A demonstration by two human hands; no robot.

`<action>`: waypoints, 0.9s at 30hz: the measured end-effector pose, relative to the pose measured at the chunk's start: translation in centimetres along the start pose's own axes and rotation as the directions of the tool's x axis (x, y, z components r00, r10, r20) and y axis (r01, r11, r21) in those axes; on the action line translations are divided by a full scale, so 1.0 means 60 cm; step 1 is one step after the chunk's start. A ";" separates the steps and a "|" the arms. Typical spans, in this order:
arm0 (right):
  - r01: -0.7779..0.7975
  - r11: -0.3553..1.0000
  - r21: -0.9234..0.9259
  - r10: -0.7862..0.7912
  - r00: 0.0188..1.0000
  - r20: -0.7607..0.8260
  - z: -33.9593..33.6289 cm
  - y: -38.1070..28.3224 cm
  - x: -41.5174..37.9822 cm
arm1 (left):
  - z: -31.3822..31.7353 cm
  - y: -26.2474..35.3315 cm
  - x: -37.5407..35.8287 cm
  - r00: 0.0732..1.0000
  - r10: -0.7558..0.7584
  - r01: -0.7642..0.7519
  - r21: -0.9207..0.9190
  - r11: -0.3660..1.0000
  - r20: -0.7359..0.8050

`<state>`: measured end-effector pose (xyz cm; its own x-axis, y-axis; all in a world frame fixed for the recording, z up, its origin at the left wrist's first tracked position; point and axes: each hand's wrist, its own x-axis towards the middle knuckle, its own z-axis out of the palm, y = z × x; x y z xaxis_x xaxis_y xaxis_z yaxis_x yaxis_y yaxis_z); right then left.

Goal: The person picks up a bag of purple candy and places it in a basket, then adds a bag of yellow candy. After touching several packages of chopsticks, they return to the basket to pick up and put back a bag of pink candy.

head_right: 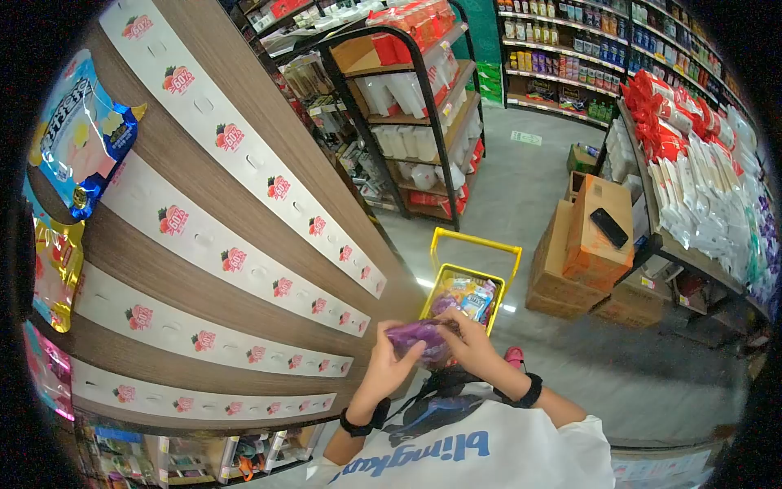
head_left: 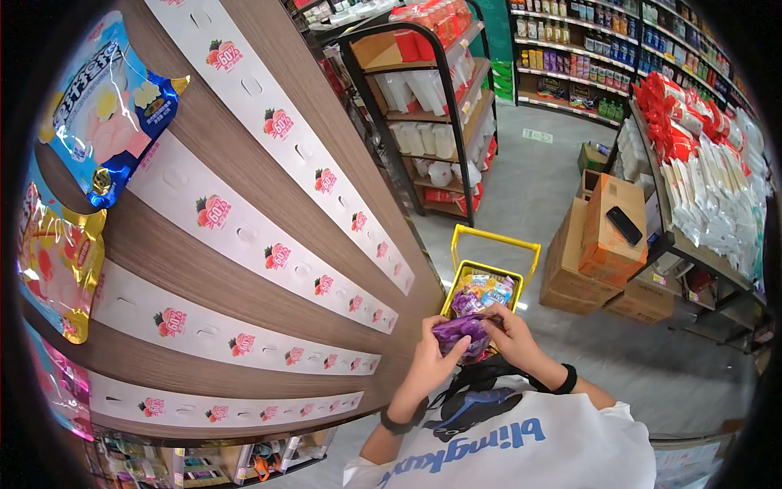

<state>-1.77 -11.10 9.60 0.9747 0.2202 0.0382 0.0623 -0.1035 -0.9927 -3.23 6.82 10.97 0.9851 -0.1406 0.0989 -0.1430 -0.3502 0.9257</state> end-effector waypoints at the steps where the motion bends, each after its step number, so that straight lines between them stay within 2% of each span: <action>1: 0.013 1.000 0.000 -0.013 1.000 0.006 -0.001 -0.007 0.000 | 0.002 0.001 0.001 1.000 0.025 -0.025 -0.005 1.000 0.002; 4: 0.081 0.996 0.032 -0.081 0.997 -0.001 0.006 -0.008 -0.002 | 0.011 0.006 0.001 1.000 0.000 -0.001 0.020 1.000 0.026; 7: 0.091 0.995 0.029 -0.089 0.994 -0.057 0.003 -0.013 0.005 | 0.009 0.019 0.003 0.985 -0.121 0.127 -0.041 0.991 0.119; 10: 0.105 0.994 -0.001 -0.105 0.991 -0.086 -0.001 -0.015 0.013 | 0.019 -0.003 -0.006 0.996 -0.039 0.050 -0.129 0.990 0.082; 11: 0.118 0.993 -0.012 -0.118 0.989 -0.088 -0.002 -0.014 0.014 | 0.017 -0.011 -0.004 0.998 0.015 -0.009 -0.107 0.994 0.053; 13: 0.104 0.994 0.044 -0.100 0.991 -0.084 -0.001 -0.006 0.016 | 0.012 -0.022 0.000 0.992 0.126 -0.126 -0.061 0.990 0.000; 16: 0.042 0.988 0.148 -0.038 0.999 -0.028 0.000 -0.017 0.016 | -0.007 -0.024 0.002 1.000 -0.006 0.010 -0.160 0.987 0.020; 20: -0.079 0.948 0.308 0.060 0.996 0.073 0.007 -0.019 0.020 | -0.023 -0.013 0.005 1.000 0.012 -0.014 -0.086 0.996 -0.014; 23: -0.207 0.934 0.293 0.171 0.975 0.144 0.006 -0.011 0.025 | -0.030 -0.013 0.006 1.000 0.005 -0.005 -0.071 0.997 0.003; 27: -0.151 0.972 0.179 0.123 0.980 0.159 0.001 -0.024 0.024 | -0.034 -0.007 0.003 1.000 -0.003 0.005 -0.044 0.999 0.027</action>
<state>-0.44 -10.58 11.06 0.9284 0.3570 -0.1032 -0.1254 0.0394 -0.9913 -2.78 8.84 11.32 0.9827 -0.1640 0.0860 -0.1341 -0.3101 0.9412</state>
